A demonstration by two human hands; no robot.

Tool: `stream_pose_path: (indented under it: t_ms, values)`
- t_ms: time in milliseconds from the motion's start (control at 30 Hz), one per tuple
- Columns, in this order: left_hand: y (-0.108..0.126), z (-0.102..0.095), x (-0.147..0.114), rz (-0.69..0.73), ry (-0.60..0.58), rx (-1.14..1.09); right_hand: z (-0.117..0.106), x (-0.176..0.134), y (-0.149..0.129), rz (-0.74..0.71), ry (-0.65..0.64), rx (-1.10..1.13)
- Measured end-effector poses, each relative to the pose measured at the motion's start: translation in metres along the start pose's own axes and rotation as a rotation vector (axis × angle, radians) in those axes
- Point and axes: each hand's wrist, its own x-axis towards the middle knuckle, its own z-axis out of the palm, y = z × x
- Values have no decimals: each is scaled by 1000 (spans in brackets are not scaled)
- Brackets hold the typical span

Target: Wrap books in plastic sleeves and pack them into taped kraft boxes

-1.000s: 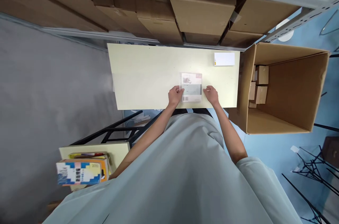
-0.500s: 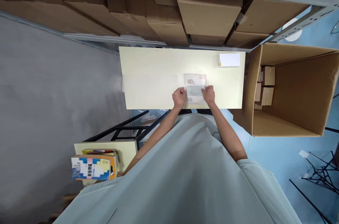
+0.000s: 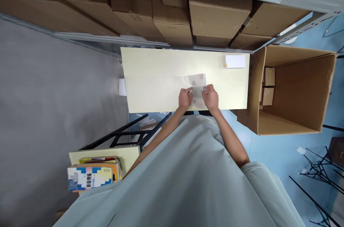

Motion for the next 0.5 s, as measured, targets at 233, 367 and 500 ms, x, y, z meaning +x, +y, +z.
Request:
stream_pose_path:
  t_ms: [233, 367, 500]
  values:
    - [-18, -33, 9, -78, -318, -341, 36, -23, -56, -82, -68, -177]
    - [-31, -65, -4, 59, -240, -513, 65, -31, -82, -98, -92, -241]
    - [-47, -89, -10, 38, -172, -512, 97, -35, -99, -90, -118, -295]
